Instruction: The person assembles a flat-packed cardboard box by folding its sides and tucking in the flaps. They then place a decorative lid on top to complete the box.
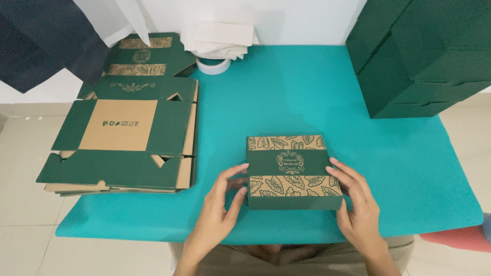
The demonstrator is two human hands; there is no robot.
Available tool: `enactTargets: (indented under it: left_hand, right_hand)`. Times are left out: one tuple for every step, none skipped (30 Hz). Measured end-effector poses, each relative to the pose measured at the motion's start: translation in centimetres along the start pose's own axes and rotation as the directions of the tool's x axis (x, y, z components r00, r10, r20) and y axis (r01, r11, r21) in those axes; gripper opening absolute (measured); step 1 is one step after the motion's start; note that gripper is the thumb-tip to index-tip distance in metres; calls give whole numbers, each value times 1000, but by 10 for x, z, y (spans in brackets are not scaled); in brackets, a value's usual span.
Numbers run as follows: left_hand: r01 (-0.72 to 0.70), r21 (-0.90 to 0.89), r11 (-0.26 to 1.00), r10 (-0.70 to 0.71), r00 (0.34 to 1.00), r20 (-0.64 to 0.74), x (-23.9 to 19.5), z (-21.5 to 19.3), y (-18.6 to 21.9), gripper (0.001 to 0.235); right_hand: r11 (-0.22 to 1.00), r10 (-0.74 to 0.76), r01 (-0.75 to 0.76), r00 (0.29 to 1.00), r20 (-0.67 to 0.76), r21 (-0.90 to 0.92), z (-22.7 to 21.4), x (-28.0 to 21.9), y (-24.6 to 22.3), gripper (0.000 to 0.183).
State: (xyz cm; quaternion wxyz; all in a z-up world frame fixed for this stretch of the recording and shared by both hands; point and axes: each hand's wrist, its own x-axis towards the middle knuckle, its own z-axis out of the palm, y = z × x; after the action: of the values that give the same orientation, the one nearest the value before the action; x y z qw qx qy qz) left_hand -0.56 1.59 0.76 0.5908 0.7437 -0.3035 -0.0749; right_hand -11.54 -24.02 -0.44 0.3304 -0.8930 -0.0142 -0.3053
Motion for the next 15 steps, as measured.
enactTargets:
  left_hand:
    - [1,0,1000,-1,1000,-1,0,-1,4,37]
    - [-65,34,997,64,998,15,0,-2,8,38]
    - [-131,67,989,129,991,34,0,-4,12,39]
    - [-130,67,989,128,991,33,0,-4,16,39]
    - [-162,57,985,161,987,29,-1,-4,20,44]
    - [-194,47,980,193,981,25,-1,-4,23,52]
    - [-192,46,980,191,981,24,0,-3,22,52]
    - [-204,92,975,202,979,36,1,-2,20,57]
    - [-218,138,966,213,976,50,3,-2,19,68]
    - [-217,136,967,212,976,51,3,-1,20,68]
    - [-198,165,966,193,980,44,4,0,20,58]
    - [-179,194,965,175,984,37,5,2,21,50]
    - [-180,194,964,176,984,38,5,3,19,50]
    - [-172,190,966,170,985,27,6,4,18,46]
    - [-165,186,969,165,986,16,5,5,16,43]
  right_hand:
    - [1000,0,0,1000,2,1,-1,1,-1,41]
    - [999,-31,31,1000,1,10,-2,2,-1,44]
    - [998,-62,62,998,1,19,-3,3,-2,48]
    - [998,-63,63,998,2,19,-4,1,-1,48]
    - [997,-4,4,1000,1,76,-5,-1,0,62]
    - [990,55,-55,998,5,133,-6,-4,1,76]
    - [990,56,-56,998,7,132,-6,-3,3,76]
    - [995,-37,36,999,8,94,-7,-1,5,72]
    - [990,-130,129,991,10,56,-8,0,7,67]
    - [990,-129,128,992,12,55,-8,1,7,67]
    - [990,-140,140,990,9,10,-7,2,7,58]
    - [988,-152,152,988,7,-35,-7,3,7,49]
    - [988,-152,153,988,6,-36,-7,3,9,49]
    - [984,-174,174,985,4,-41,-6,3,12,42]
    - [980,-196,196,981,3,-46,-6,3,14,36]
